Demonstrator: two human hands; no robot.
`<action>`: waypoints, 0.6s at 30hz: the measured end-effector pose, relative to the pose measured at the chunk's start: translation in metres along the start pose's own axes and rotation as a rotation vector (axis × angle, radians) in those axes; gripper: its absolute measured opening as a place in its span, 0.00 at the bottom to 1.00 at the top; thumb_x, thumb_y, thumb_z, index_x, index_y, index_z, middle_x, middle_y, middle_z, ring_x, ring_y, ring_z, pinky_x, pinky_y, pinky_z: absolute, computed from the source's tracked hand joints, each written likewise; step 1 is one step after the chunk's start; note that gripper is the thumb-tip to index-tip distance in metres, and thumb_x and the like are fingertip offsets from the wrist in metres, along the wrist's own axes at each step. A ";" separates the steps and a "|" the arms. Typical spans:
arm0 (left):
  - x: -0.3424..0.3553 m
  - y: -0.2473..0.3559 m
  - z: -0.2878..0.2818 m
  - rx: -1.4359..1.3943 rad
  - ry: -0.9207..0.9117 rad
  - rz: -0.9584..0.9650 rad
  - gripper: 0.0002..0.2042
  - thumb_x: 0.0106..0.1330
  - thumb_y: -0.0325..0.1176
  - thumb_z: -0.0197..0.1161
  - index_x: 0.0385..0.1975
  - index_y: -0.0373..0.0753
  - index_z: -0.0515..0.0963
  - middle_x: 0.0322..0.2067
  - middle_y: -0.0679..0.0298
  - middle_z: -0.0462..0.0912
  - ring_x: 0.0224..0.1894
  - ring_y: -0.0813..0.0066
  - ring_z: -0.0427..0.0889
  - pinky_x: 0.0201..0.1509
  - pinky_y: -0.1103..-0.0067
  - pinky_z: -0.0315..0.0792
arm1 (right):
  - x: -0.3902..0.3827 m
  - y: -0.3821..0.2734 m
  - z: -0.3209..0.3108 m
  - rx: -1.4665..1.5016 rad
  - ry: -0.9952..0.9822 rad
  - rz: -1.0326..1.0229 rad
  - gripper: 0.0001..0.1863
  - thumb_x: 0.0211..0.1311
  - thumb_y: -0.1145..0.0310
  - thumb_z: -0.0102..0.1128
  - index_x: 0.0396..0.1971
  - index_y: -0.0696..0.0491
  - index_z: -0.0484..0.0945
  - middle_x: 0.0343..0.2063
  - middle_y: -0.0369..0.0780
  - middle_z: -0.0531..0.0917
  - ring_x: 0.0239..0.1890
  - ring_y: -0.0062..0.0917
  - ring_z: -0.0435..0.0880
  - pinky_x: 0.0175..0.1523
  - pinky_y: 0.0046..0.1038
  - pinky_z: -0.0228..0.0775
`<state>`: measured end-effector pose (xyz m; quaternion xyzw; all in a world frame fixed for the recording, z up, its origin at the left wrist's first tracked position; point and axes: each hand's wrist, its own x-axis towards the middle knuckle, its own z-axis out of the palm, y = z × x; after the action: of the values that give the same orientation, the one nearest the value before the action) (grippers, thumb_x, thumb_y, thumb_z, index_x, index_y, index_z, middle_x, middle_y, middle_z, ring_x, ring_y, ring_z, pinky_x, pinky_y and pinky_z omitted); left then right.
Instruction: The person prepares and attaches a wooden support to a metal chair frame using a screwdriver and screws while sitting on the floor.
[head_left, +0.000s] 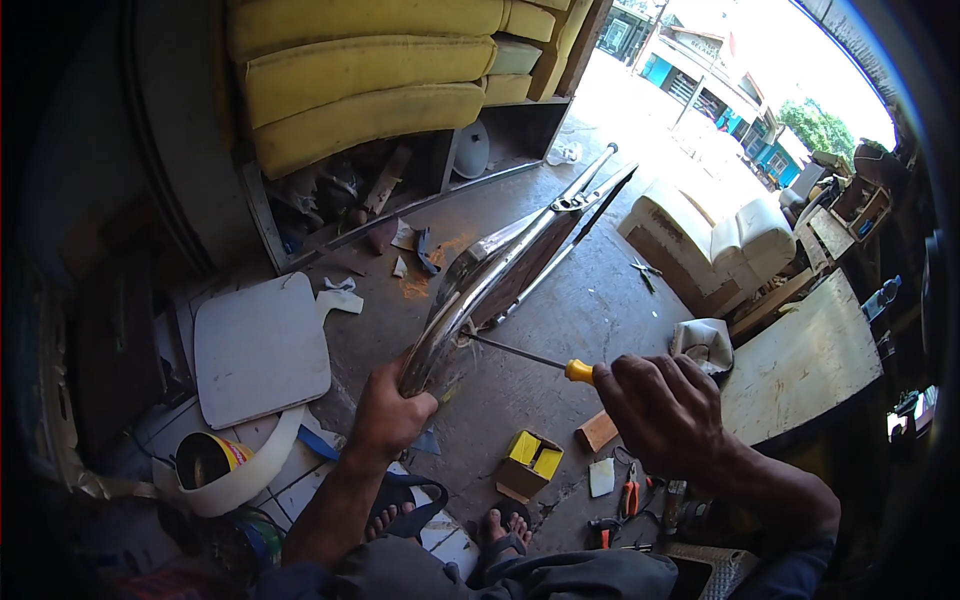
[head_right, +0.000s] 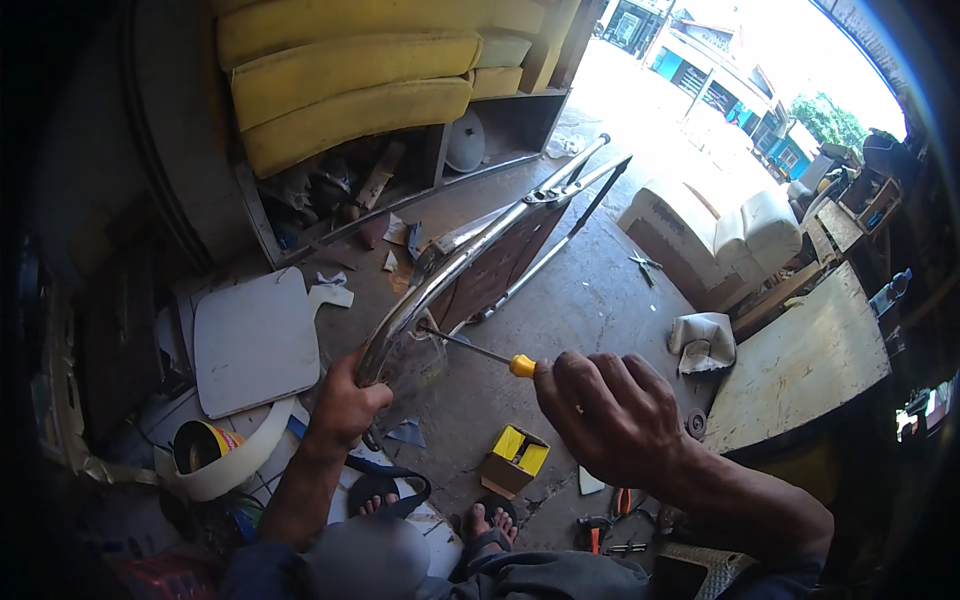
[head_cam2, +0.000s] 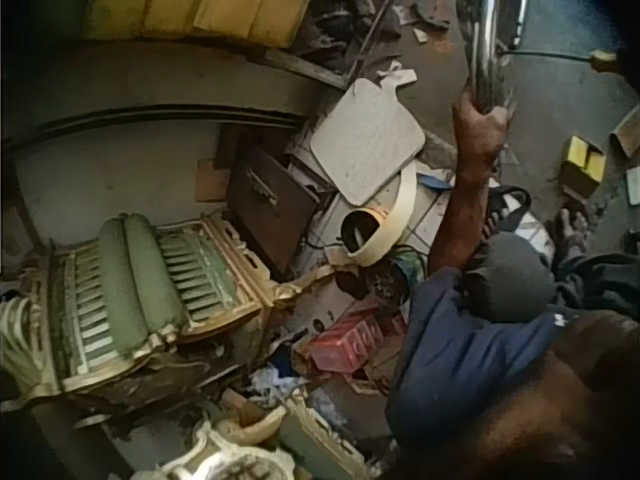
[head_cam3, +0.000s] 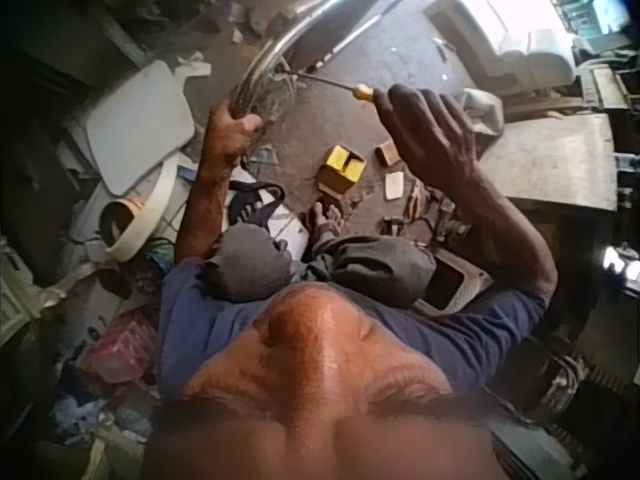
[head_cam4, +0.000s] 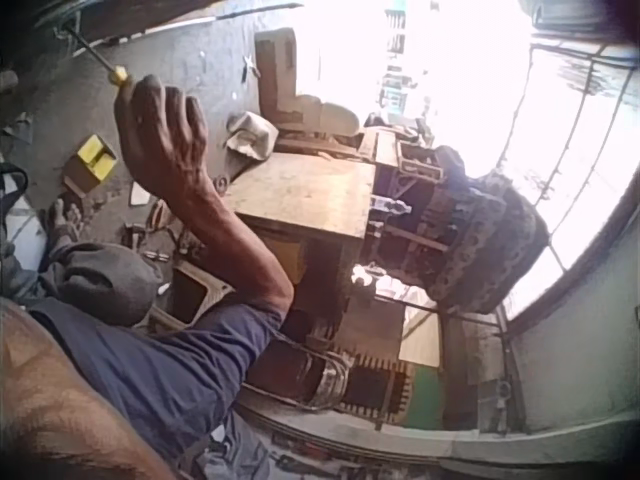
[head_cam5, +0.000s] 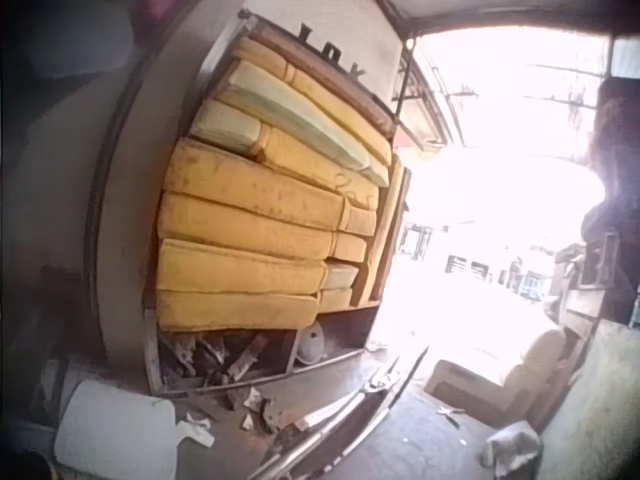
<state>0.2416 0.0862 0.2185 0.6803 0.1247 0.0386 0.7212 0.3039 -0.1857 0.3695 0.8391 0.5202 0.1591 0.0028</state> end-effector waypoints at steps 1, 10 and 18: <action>0.001 -0.003 0.002 -0.021 -0.002 0.009 0.25 0.51 0.20 0.53 0.53 0.32 0.79 0.33 0.66 0.83 0.34 0.81 0.79 0.42 0.81 0.74 | -0.004 -0.003 -0.001 0.148 -0.093 0.146 0.12 0.67 0.69 0.63 0.46 0.56 0.78 0.34 0.43 0.81 0.23 0.29 0.81 0.23 0.33 0.71; 0.001 -0.006 0.002 -0.036 0.016 0.025 0.24 0.50 0.20 0.53 0.52 0.32 0.79 0.31 0.66 0.82 0.33 0.80 0.79 0.41 0.80 0.73 | 0.005 0.007 0.001 -0.129 0.074 -0.150 0.18 0.67 0.61 0.65 0.50 0.57 0.77 0.40 0.46 0.78 0.26 0.35 0.85 0.29 0.37 0.78; 0.002 -0.011 0.000 -0.005 0.014 0.031 0.24 0.51 0.20 0.53 0.51 0.33 0.80 0.30 0.66 0.81 0.31 0.80 0.78 0.39 0.80 0.73 | 0.001 0.005 0.004 -0.101 -0.005 -0.172 0.18 0.70 0.63 0.61 0.52 0.59 0.76 0.32 0.48 0.85 0.22 0.30 0.83 0.30 0.34 0.76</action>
<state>0.2422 0.0855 0.2069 0.6799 0.1191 0.0547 0.7215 0.3099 -0.1861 0.3669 0.7906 0.5815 0.1822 0.0598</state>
